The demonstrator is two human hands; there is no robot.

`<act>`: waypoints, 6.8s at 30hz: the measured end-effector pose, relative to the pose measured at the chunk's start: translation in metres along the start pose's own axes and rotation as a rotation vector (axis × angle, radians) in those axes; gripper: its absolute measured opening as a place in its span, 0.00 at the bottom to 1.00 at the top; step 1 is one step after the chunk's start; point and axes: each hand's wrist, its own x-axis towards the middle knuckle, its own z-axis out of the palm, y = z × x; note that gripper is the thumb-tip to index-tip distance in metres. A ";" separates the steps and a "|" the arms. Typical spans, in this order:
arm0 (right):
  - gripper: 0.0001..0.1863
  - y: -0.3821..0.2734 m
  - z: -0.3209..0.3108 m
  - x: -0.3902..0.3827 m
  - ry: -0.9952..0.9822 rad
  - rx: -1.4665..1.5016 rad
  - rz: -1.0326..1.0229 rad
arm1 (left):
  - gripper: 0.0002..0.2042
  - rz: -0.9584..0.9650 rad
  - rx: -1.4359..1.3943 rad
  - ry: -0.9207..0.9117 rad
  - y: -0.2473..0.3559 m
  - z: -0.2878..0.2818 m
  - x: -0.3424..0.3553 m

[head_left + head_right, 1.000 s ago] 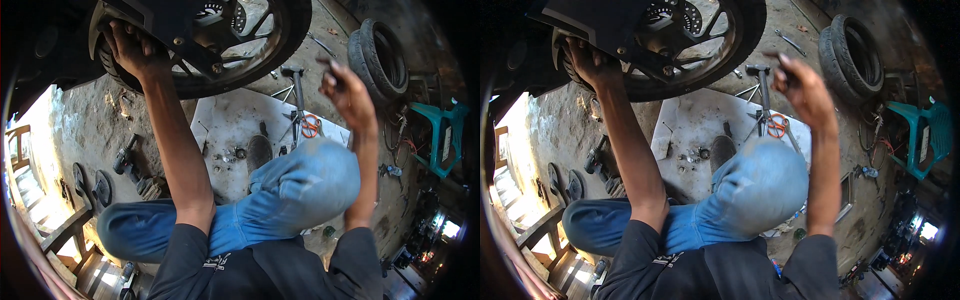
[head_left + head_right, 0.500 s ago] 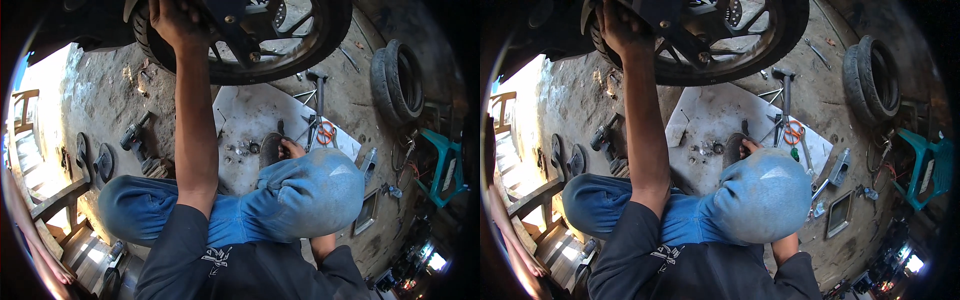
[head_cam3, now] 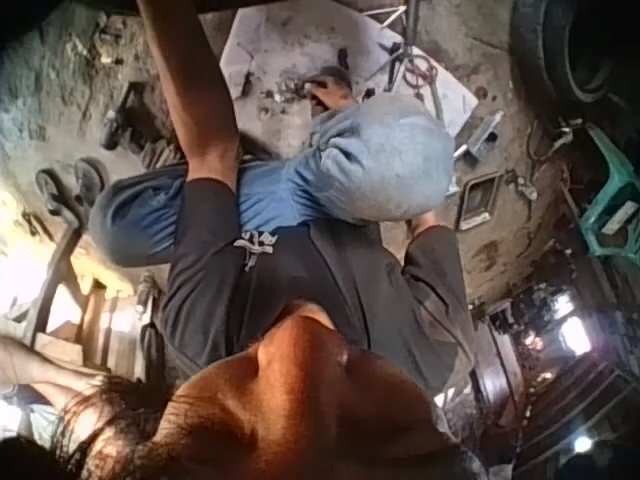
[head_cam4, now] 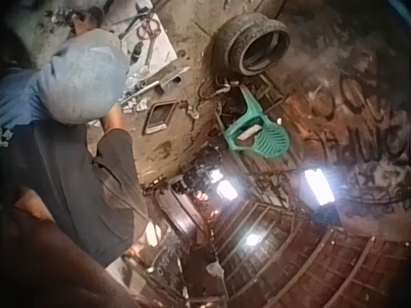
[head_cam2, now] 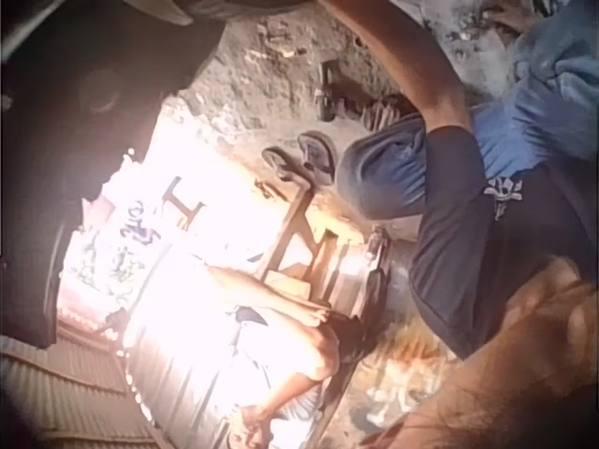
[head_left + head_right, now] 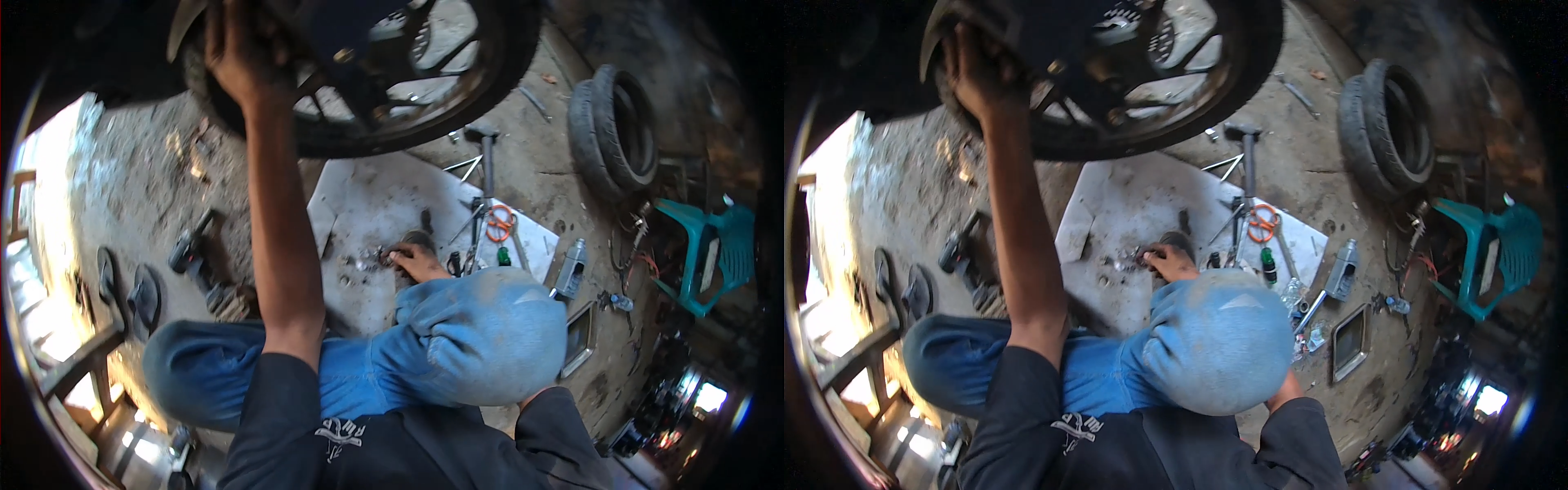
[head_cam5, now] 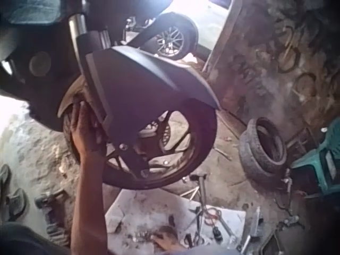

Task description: Assembling the front fender and internal components of a motorcycle wheel assembly.

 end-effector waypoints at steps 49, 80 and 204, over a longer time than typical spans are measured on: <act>0.15 -0.066 -0.144 0.151 1.146 -0.805 -0.503 | 0.14 -0.121 0.215 -0.006 0.014 -0.051 0.014; 0.13 -0.079 -0.085 -0.062 0.365 0.836 -0.375 | 0.08 -0.066 0.067 -0.048 0.020 0.000 -0.010; 0.14 -0.350 0.003 -0.005 0.467 0.684 -0.673 | 0.33 -0.578 -0.152 -0.104 0.080 -0.030 -0.010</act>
